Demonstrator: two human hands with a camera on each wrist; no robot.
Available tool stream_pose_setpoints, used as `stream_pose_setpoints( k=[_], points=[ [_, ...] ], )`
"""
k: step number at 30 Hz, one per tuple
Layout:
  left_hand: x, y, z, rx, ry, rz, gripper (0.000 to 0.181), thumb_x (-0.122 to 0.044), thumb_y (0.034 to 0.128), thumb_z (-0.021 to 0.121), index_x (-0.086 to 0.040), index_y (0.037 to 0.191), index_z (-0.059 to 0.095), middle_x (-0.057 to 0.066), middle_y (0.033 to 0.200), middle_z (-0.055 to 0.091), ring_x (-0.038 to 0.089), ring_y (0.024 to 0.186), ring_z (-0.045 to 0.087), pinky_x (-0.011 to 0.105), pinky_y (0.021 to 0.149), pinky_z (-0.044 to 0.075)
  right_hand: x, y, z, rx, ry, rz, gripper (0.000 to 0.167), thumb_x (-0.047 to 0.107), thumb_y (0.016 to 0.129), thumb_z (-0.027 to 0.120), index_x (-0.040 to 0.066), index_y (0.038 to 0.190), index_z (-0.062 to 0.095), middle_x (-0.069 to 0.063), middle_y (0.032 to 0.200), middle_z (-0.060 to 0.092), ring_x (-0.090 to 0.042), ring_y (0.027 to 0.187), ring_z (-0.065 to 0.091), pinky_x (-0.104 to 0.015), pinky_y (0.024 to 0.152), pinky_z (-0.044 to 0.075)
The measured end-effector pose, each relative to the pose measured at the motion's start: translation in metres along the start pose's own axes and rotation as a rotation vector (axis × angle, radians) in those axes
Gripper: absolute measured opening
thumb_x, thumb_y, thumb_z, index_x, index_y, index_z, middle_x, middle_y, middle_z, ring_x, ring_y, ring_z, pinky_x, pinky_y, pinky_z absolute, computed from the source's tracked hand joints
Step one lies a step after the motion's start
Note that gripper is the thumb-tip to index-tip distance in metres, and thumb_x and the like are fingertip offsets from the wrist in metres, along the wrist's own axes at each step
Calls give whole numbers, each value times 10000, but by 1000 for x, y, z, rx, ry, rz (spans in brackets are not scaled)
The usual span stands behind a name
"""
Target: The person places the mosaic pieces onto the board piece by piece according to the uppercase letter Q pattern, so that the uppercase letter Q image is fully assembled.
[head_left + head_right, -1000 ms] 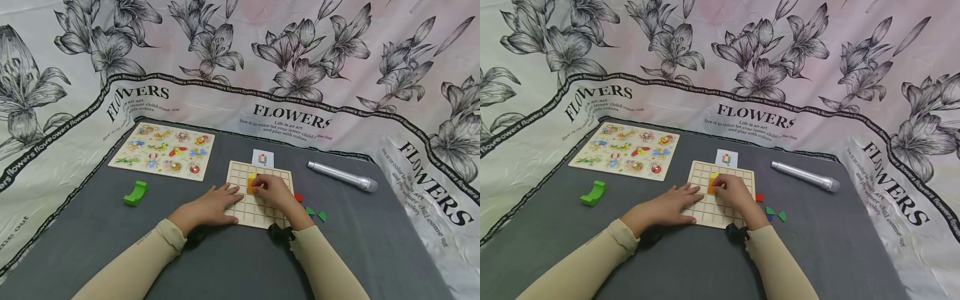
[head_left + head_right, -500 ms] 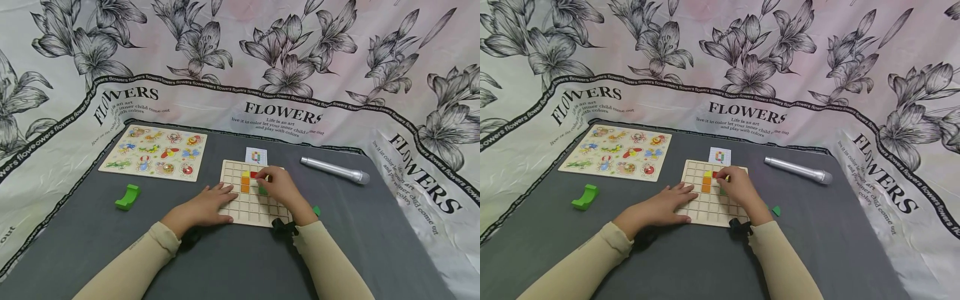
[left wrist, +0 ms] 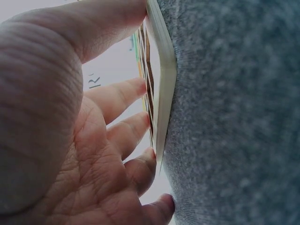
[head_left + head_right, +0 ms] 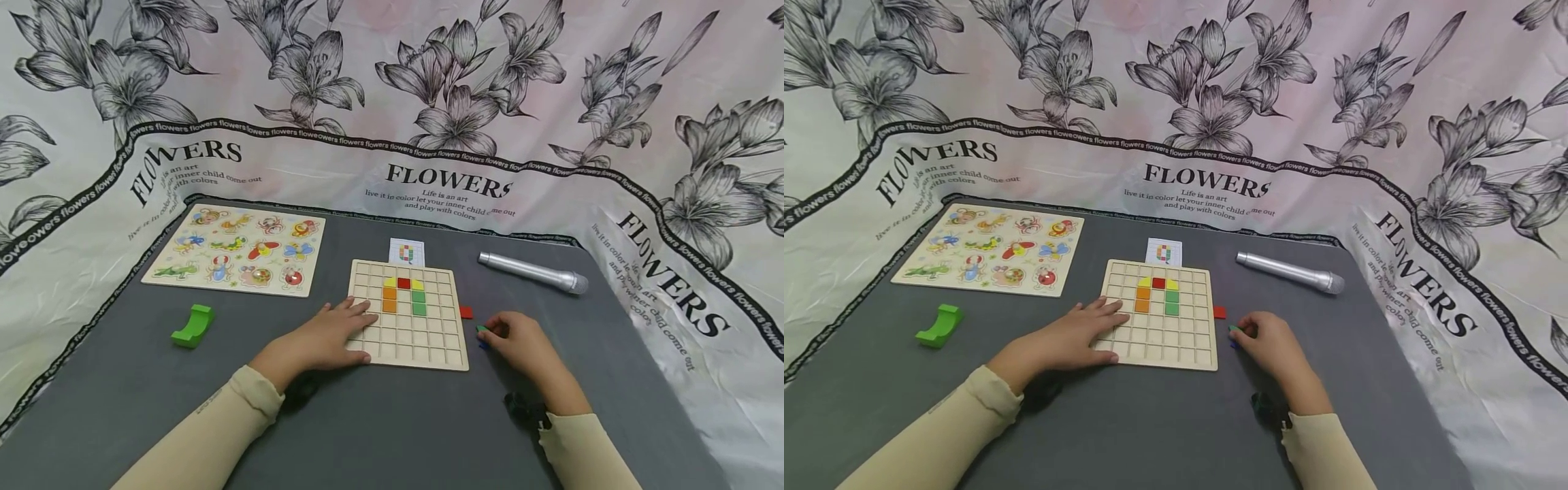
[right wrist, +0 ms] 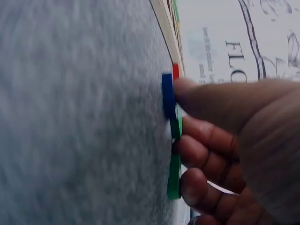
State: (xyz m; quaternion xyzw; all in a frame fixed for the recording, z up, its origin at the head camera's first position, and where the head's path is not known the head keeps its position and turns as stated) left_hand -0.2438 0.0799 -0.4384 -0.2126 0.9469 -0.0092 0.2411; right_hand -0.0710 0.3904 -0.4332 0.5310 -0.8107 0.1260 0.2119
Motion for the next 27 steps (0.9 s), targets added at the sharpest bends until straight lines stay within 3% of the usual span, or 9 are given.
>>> stream_pose_setpoints(
  k=[7, 12, 15, 18, 22, 27],
  points=[
    [5, -3, 1, -10, 7, 11, 772, -428, 1008, 776, -162, 1668, 475, 95, 1804, 300, 402, 1697, 172, 716, 1324, 156, 12, -1, 1, -22, 6, -19, 152, 179, 1006, 802, 72, 1077, 721, -73, 991, 726, -188, 836, 609, -378, 751, 497],
    [3, -1, 0, -9, 18, 12, 768, -435, 1007, 776, -176, 1667, 479, 85, 1805, 301, 386, 1701, 169, 705, 1331, 150, 17, -1, -13, -98, 61, -77, 98, 110, 1054, 726, 65, 1140, 740, -103, 1046, 766, -221, 898, 683, -369, 749, 526],
    [3, 1, 0, -7, 24, 8, 768, -436, 1002, 779, -183, 1665, 483, 77, 1803, 308, 376, 1703, 170, 699, 1335, 145, 38, 6, -15, -111, 89, -161, 142, 72, 1077, 674, 61, 1187, 763, -130, 1138, 766, -247, 956, 718, -388, 760, 555],
    [3, 1, 0, -8, 24, 2, 770, -437, 1000, 781, -191, 1666, 484, 69, 1802, 311, 368, 1704, 170, 694, 1338, 141, 78, 20, -2, -59, 103, -282, 192, 5, 1072, 639, 60, 1179, 789, -133, 1175, 761, -256, 980, 717, -434, 802, 585],
    [1, 1, -1, -12, 17, 7, 764, -437, 997, 786, -190, 1659, 496, 68, 1798, 321, 369, 1701, 185, 694, 1336, 151, 127, 41, 31, 46, 86, -419, 210, -5, 1069, 643, 78, 1134, 824, -87, 1164, 781, -260, 1049, 725, -482, 918, 617],
    [2, -2, -3, -11, 29, 11, 755, -444, 1002, 779, -190, 1656, 500, 63, 1798, 322, 369, 1698, 197, 692, 1333, 169, 155, 56, 63, 131, 43, -480, 201, 21, 1066, 668, 119, 1103, 840, -43, 1128, 791, -258, 1128, 732, -483, 1020, 598]
  ],
)
Point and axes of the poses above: each hand's wrist, its own y-axis towards the middle knuckle, its own z-axis out of the palm, x = y × z, the point moved 5 cm from there along y, towards the middle knuckle
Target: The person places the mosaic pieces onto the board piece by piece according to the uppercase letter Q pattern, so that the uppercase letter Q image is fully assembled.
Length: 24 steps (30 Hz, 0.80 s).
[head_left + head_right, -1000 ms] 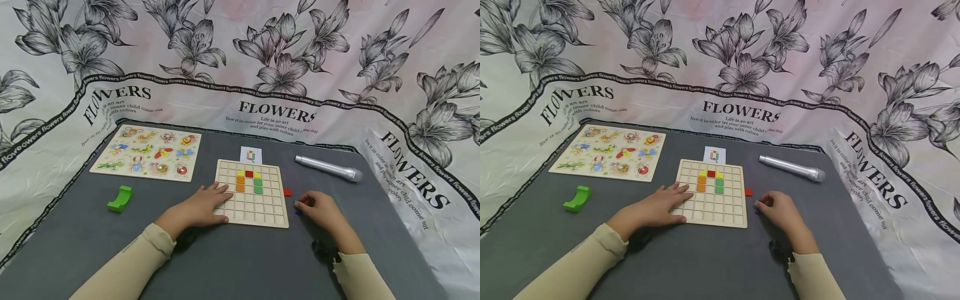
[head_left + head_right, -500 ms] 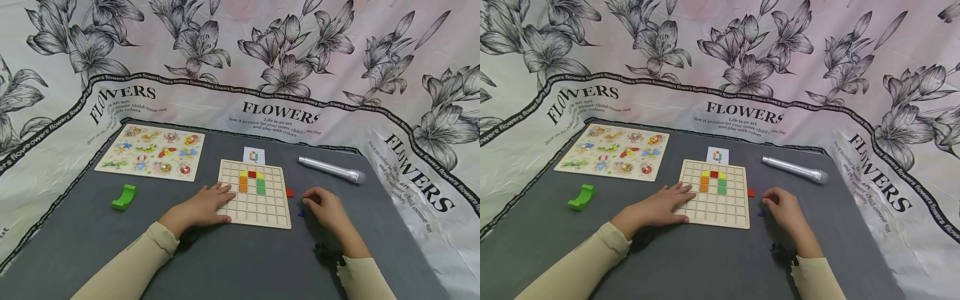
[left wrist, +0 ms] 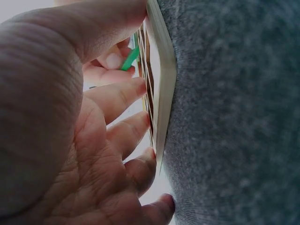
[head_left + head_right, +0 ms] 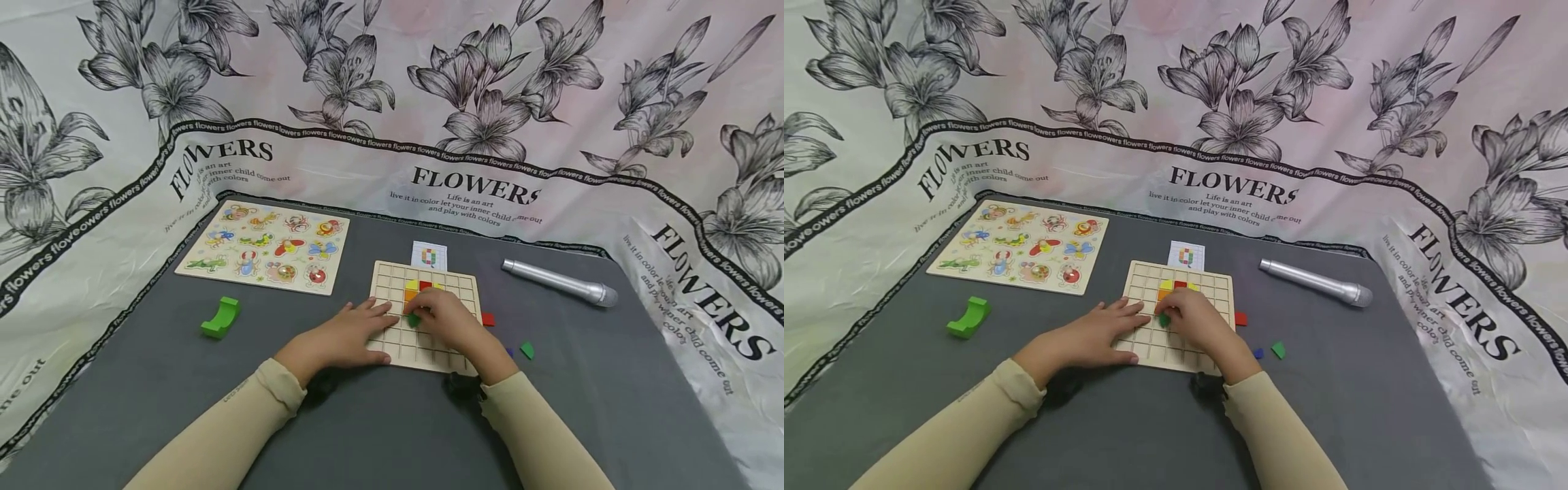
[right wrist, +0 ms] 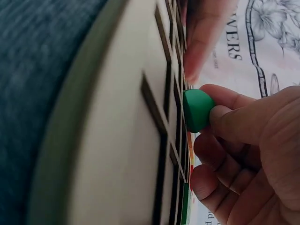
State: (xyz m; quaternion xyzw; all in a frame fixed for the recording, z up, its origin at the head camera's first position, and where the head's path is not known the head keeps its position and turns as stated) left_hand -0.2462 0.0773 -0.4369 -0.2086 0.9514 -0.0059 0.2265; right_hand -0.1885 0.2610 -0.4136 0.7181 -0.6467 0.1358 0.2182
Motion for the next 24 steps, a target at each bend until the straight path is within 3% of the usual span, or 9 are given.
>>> stream_pose_setpoints(
  k=[8, 12, 19, 24],
  points=[
    [-3, 1, 0, 5, 12, -4, 762, -451, 1009, 769, -197, 1667, 482, 68, 1800, 319, 377, 1696, 199, 690, 1331, 181, 2, 1, 4, -3, 29, -53, 209, 6, 1055, 679, 119, 1104, 847, -46, 1131, 768, -259, 1111, 713, -484, 1018, 597],
    [-3, 1, 0, 10, 15, 0, 759, -451, 1012, 766, -191, 1666, 482, 72, 1800, 316, 379, 1697, 197, 692, 1330, 180, -2, -1, 2, -36, 32, -6, 201, 7, 1046, 691, 101, 1140, 842, -66, 1169, 776, -277, 1148, 712, -491, 1027, 596],
    [-4, -1, -2, 11, 1, 0, 758, -435, 1009, 769, -180, 1664, 485, 79, 1800, 315, 383, 1697, 195, 703, 1328, 174, 2, -3, 9, 13, -9, 42, 169, 117, 1028, 761, 95, 1187, 813, -51, 1112, 742, -169, 908, 630, -378, 840, 572],
    [-6, -3, -4, 9, -4, 1, 753, -425, 1008, 773, -169, 1659, 492, 89, 1798, 318, 386, 1696, 196, 705, 1327, 174, 7, -2, 13, 18, -55, 53, 178, 129, 994, 806, 82, 1165, 809, -51, 1106, 735, -152, 869, 597, -358, 820, 552]
  ],
)
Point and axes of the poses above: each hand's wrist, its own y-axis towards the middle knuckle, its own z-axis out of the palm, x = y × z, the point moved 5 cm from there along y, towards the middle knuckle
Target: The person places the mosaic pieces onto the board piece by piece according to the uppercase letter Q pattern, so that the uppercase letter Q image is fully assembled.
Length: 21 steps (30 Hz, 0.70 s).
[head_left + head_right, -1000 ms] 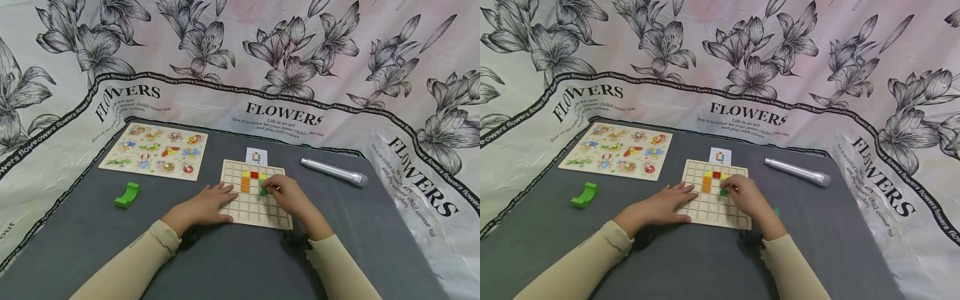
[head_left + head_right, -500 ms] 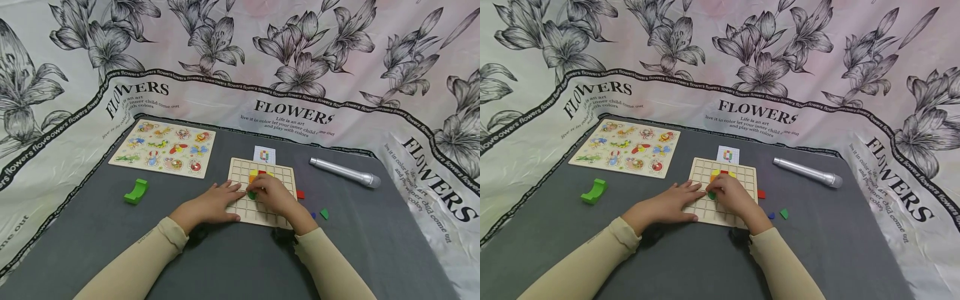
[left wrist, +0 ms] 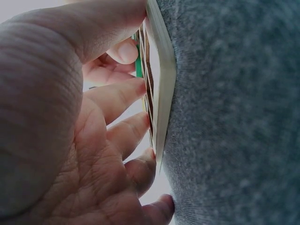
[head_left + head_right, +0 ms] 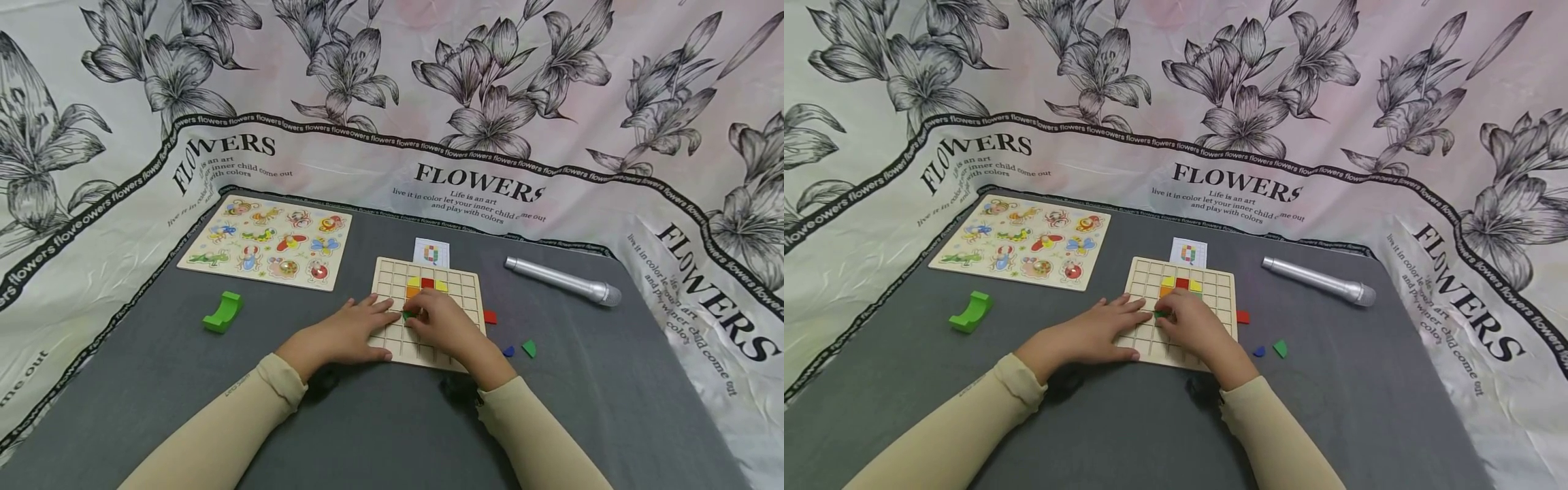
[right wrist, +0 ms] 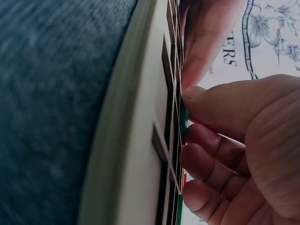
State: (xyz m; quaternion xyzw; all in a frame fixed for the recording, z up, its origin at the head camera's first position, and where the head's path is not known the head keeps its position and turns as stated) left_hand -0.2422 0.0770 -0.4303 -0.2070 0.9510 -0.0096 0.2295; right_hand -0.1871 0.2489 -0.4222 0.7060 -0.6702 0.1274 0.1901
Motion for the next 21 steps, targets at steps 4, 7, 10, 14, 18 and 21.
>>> stream_pose_setpoints(
  k=[4, 7, 10, 14, 18, 21],
  points=[
    [0, 0, 0, 1, 3, 0, 748, -421, 1010, 772, -163, 1655, 497, 94, 1797, 320, 391, 1694, 198, 707, 1325, 177, 1, -1, 0, -1, 4, 25, 152, 116, 987, 805, 72, 1132, 805, -54, 1086, 728, -161, 863, 601, -363, 814, 560],
    [0, 0, 0, -1, 4, 0, 746, -418, 1010, 771, -162, 1655, 498, 94, 1796, 321, 390, 1694, 197, 710, 1323, 178, 2, -2, -1, 3, 4, 49, 138, 116, 985, 792, 64, 1113, 799, -64, 1075, 720, -178, 873, 608, -375, 832, 570],
    [0, 0, -1, -3, 6, 0, 744, -419, 1011, 769, -166, 1655, 497, 89, 1797, 320, 385, 1696, 194, 710, 1323, 177, 2, -3, -3, 8, 0, 81, 132, 115, 984, 780, 60, 1102, 796, -71, 1063, 710, -195, 888, 609, -392, 855, 575],
    [-1, 1, -2, 3, 7, -2, 744, -425, 1011, 767, -174, 1657, 496, 82, 1800, 315, 378, 1699, 188, 706, 1327, 171, 2, -4, -3, 1, 3, 112, 118, 108, 982, 791, 68, 1092, 800, -62, 1036, 711, -196, 893, 614, -400, 851, 576],
    [-1, 1, -2, 6, 6, -5, 743, -424, 1010, 770, -174, 1655, 499, 85, 1799, 317, 379, 1698, 189, 708, 1326, 170, 0, -5, -4, -17, 14, 132, 113, 145, 980, 825, 103, 1082, 804, -30, 1013, 732, -176, 883, 626, -384, 842, 580],
    [0, -1, 0, 9, 5, -10, 746, -419, 1009, 773, -168, 1655, 497, 92, 1797, 319, 385, 1696, 193, 706, 1327, 168, -6, -8, -12, -45, 34, 141, 111, 171, 997, 813, 110, 1089, 802, -29, 1003, 743, -178, 846, 618, -369, 788, 563]
  ],
)
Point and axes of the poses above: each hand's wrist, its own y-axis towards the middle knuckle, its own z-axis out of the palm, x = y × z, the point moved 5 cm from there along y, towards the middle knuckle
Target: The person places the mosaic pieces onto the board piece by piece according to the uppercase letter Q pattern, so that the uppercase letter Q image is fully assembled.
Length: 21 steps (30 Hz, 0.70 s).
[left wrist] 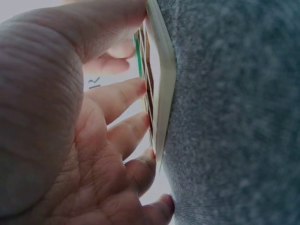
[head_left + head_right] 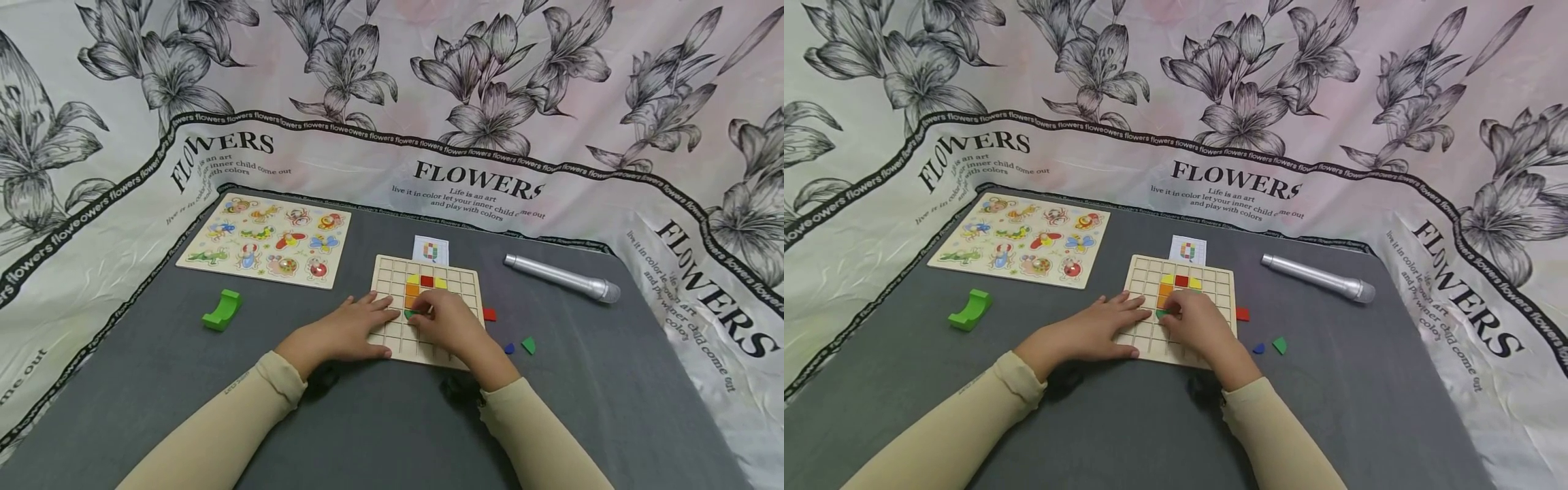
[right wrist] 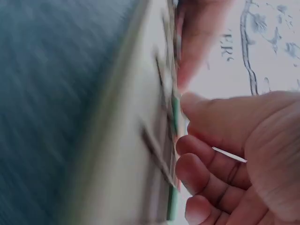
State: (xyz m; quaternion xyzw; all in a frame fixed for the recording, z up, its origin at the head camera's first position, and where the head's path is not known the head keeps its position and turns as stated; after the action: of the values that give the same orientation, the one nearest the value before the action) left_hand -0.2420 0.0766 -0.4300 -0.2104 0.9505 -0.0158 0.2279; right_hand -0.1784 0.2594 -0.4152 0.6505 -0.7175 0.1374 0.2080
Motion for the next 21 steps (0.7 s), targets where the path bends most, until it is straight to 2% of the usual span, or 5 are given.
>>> stream_pose_setpoints(
  k=[6, 9, 12, 17, 21],
  points=[
    [4, 0, 6, 12, -4, -9, 763, -413, 1007, 780, -168, 1665, 481, 94, 1802, 304, 381, 1699, 183, 699, 1334, 151, -48, -13, -46, -123, 30, 96, 216, 137, 1079, 685, 27, 1249, 759, -126, 1099, 739, -235, 852, 635, -382, 726, 533],
    [5, 1, 8, 12, -7, -8, 766, -417, 1005, 783, -177, 1666, 481, 84, 1804, 303, 377, 1701, 180, 698, 1334, 149, -82, -27, -54, -90, 2, 163, 275, 125, 1088, 659, -12, 1316, 729, -191, 1180, 724, -304, 952, 689, -461, 785, 583],
    [3, 2, 9, 14, -6, -9, 768, -423, 1006, 781, -187, 1670, 476, 73, 1807, 297, 374, 1703, 173, 695, 1337, 143, -104, -42, -52, -59, -41, 170, 299, 129, 1071, 689, -20, 1326, 735, -213, 1215, 715, -346, 1051, 691, -538, 893, 583],
    [1, 2, 5, 7, -5, -3, 761, -414, 1014, 774, -175, 1671, 473, 95, 1808, 289, 389, 1700, 171, 696, 1335, 148, -116, -53, -54, -92, -62, 139, 266, 125, 1040, 743, -1, 1272, 769, -177, 1118, 702, -265, 900, 611, -440, 789, 515],
    [0, 1, 3, 7, 4, 6, 750, -411, 1020, 767, -186, 1673, 473, 110, 1807, 287, 403, 1698, 172, 702, 1332, 151, -117, -54, -59, -120, -25, 171, 185, 124, 1033, 753, 23, 1188, 749, -148, 1049, 691, -206, 798, 567, -361, 702, 465]
  ],
)
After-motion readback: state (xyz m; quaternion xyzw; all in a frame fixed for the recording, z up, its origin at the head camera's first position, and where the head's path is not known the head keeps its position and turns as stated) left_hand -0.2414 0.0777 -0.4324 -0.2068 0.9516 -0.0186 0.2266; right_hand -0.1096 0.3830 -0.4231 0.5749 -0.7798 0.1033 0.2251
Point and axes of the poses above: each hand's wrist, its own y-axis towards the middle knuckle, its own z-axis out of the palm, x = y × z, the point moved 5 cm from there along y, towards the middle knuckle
